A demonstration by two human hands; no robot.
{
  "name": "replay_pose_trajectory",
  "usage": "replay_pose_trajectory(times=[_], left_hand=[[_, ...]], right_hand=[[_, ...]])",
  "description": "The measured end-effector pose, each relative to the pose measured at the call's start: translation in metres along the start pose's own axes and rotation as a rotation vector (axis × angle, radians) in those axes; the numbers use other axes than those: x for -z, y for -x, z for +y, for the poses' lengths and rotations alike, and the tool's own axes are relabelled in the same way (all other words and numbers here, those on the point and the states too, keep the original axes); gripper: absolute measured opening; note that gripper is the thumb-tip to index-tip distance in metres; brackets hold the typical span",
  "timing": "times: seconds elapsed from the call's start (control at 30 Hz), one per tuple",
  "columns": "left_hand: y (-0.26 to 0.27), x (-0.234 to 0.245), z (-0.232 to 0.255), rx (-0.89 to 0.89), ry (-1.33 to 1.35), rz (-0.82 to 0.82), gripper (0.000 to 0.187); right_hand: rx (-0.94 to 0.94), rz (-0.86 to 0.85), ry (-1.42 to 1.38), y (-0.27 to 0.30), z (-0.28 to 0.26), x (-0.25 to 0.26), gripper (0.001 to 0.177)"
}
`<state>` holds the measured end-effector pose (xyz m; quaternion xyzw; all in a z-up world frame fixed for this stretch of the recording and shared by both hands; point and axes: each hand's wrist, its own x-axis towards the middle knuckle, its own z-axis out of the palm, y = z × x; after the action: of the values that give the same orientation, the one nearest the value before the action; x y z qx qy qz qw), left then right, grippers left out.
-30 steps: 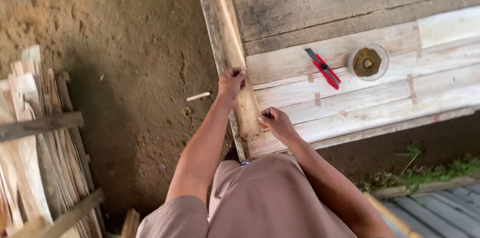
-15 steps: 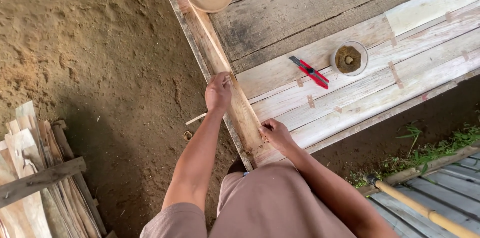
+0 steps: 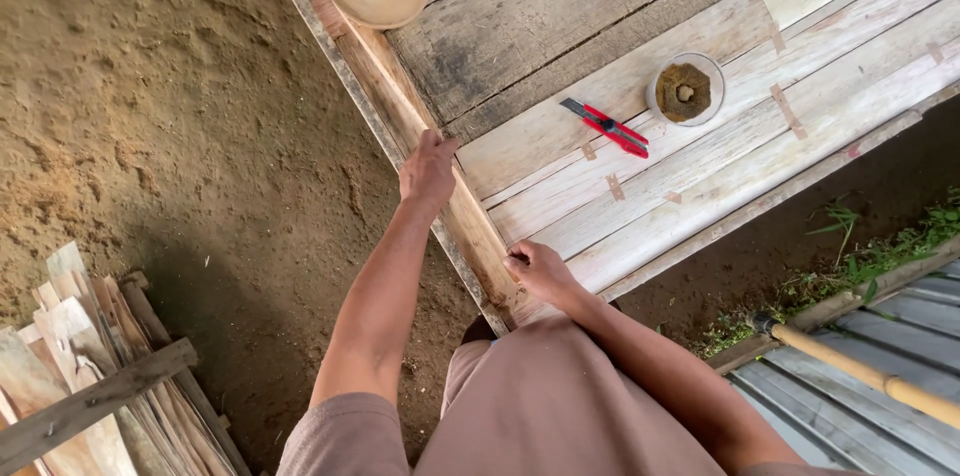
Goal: The person applies a brown paste from a small container onto wooden planks using a small stick. They repeatedly dip the stick into the container and spread the paste along the edges of the planks on a wooden workbench.
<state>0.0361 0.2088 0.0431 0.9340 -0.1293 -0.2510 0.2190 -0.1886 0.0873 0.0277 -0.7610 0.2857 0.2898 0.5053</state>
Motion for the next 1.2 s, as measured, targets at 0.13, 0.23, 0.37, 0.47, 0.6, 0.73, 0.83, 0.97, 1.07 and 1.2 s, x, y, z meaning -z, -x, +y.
replay_pose_trajectory(times=[0.13, 0.23, 0.37, 0.47, 0.6, 0.73, 0.83, 0.97, 1.07, 1.2], left_hand=[[-0.017, -0.02, -0.019, -0.061, -0.083, -0.012, 0.024], [-0.019, -0.025, -0.021, -0.033, -0.064, 0.026, 0.023], [-0.02, -0.023, -0.02, 0.003, 0.06, 0.013, 0.02], [-0.021, -0.026, -0.022, 0.011, 0.052, 0.017, 0.02], [-0.023, -0.032, -0.027, 0.006, 0.029, 0.007, 0.02], [-0.024, -0.032, -0.032, -0.011, 0.057, -0.001, 0.021], [-0.018, -0.021, -0.027, -0.053, 0.1, 0.0, 0.023], [-0.006, -0.01, -0.023, -0.044, 0.127, -0.006, 0.029], [-0.011, -0.017, -0.033, -0.05, 0.108, -0.008, 0.034], [0.0, 0.002, -0.023, -0.104, 0.156, 0.072, 0.053]], right_hand=[[-0.014, 0.02, -0.03, 0.0, -0.005, 0.01, 0.034], [-0.018, 0.006, 0.005, -0.007, 0.002, 0.008, 0.034], [-0.023, 0.005, -0.052, -0.015, 0.01, 0.006, 0.033], [-0.023, -0.001, -0.06, -0.022, 0.015, 0.003, 0.033], [-0.031, -0.012, -0.08, -0.007, 0.002, 0.007, 0.034], [-0.021, -0.016, -0.068, -0.012, 0.007, 0.006, 0.034], [-0.022, -0.002, -0.079, -0.015, 0.009, 0.006, 0.033], [-0.017, 0.009, -0.085, -0.021, 0.021, 0.003, 0.037], [-0.014, 0.024, -0.134, -0.022, 0.024, 0.003, 0.038], [-0.014, 0.037, -0.199, -0.018, 0.023, 0.003, 0.032]])
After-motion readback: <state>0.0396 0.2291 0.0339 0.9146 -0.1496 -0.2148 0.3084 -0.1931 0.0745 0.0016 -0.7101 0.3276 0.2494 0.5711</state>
